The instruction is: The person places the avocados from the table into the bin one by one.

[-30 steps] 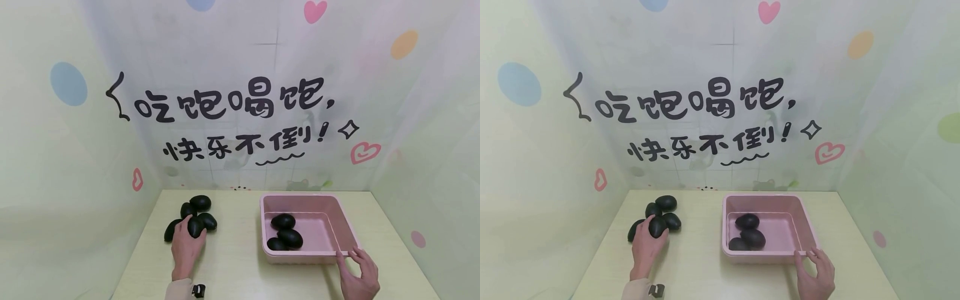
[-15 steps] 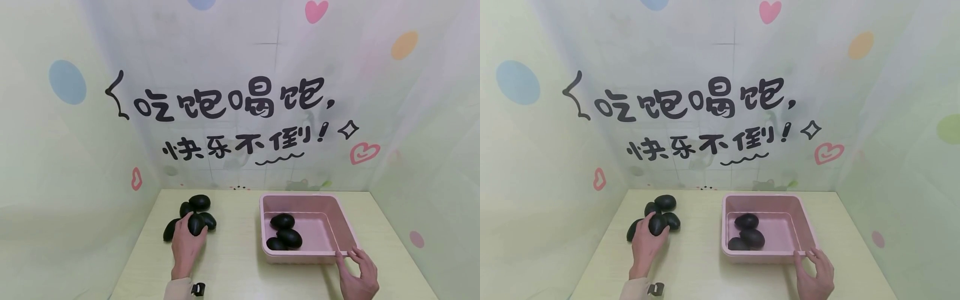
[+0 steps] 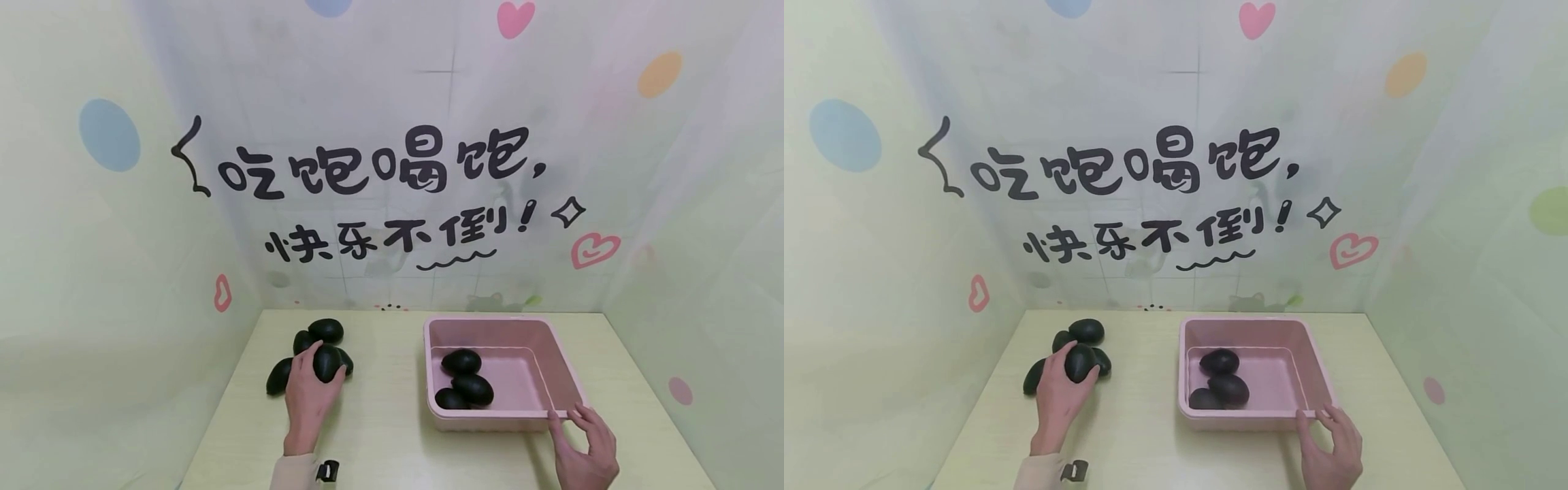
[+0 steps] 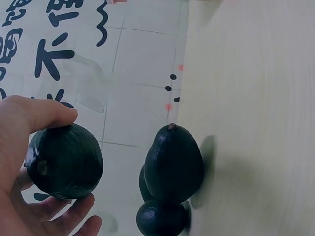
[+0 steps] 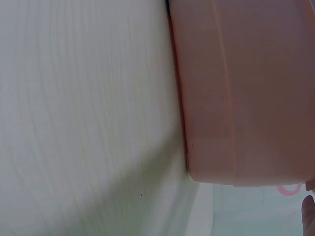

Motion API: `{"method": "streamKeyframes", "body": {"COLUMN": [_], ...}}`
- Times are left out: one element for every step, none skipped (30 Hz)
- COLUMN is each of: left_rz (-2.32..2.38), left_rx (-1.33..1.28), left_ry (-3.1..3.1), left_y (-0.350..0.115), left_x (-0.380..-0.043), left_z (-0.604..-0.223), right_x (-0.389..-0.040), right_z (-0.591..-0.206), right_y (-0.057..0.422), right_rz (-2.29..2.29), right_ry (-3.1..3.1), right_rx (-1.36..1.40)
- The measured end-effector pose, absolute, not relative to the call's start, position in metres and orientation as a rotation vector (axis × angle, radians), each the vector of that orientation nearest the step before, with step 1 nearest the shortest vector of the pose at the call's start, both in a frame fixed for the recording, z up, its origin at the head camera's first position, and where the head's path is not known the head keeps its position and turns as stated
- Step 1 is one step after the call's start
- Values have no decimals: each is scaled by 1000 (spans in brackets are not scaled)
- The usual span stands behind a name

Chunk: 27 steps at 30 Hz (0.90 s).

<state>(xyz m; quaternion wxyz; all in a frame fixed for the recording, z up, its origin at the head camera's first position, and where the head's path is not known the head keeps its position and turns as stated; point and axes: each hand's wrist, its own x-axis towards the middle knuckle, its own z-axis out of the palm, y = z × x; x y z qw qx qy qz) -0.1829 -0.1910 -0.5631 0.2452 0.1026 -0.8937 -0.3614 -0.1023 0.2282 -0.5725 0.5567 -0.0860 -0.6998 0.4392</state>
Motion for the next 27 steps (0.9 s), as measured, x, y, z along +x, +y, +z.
{"method": "streamKeyframes", "body": {"left_rz": [-987,-986,-984,-983,-983,-983,-986,-989,-993,-999,-1002,-1004,-1005,-1005,-1006,-1006,-1007,-1008,-1011,-1014,-1017,-1018,-1019,-1016,-1013,-1009,-1005], "left_rx": [278,274,270,267,262,259,255,251,250,252,254,255,254,252,251,245,239,232,225,220,215,212,210,210,209,208,205], "left_ry": [-2436,-2432,-2429,-2427,-2425,-2425,-2426,-2428,-2431,-2433,-2433,-2433,-2432,-2429,-2428,-2427,-2428,-2428,-2428,-2428,-2427,-2425,-2419,-2416,-2412,-2408,-2405], "left_y": [-191,-190,-190,-190,-190,-189,-189,-188,-188,-188,-187,-187,-186,-185,-184,-183,-181,-180,-179,-177,-176,-175,-174,-173,-173,-172,-171], "left_x": [-183,-183,-184,-184,-184,-184,-185,-185,-185,-185,-185,-185,-185,-185,-185,-185,-186,-186,-187,-188,-189,-189,-190,-190,-191,-191,-191], "left_z": [-563,-562,-561,-561,-560,-559,-558,-557,-556,-555,-554,-553,-552,-551,-550,-549,-548,-547,-546,-545,-544,-542,-542,-541,-540,-539,-538], "right_x": [-103,-103,-104,-104,-104,-105,-105,-105,-105,-105,-104,-104,-103,-103,-103,-103,-103,-104,-105,-106,-106,-107,-108,-108,-108,-107,-107], "right_z": [-574,-576,-577,-579,-580,-582,-583,-583,-584,-583,-582,-581,-580,-580,-579,-579,-580,-581,-583,-584,-586,-587,-588,-588,-588,-587,-586], "right_y": [229,229,230,231,231,232,232,233,233,232,232,231,230,230,229,229,230,230,231,233,234,235,236,236,237,237,236], "right_rz": [1035,1034,1032,1029,1029,1028,1028,1029,1029,1032,1035,1037,1037,1039,1039,1039,1039,1037,1033,1030,1027,1024,1023,1022,1022,1023,1025], "right_ry": [-1649,-1650,-1652,-1654,-1652,-1651,-1650,-1651,-1651,-1648,-1646,-1648,-1650,-1650,-1648,-1645,-1643,-1641,-1640,-1640,-1640,-1644,-1646,-1648,-1650,-1649,-1648], "right_rx": [-205,-209,-214,-217,-220,-221,-224,-226,-228,-224,-221,-218,-216,-212,-207,-203,-201,-199,-200,-199,-198,-200,-199,-201,-204,-205,-206]}}
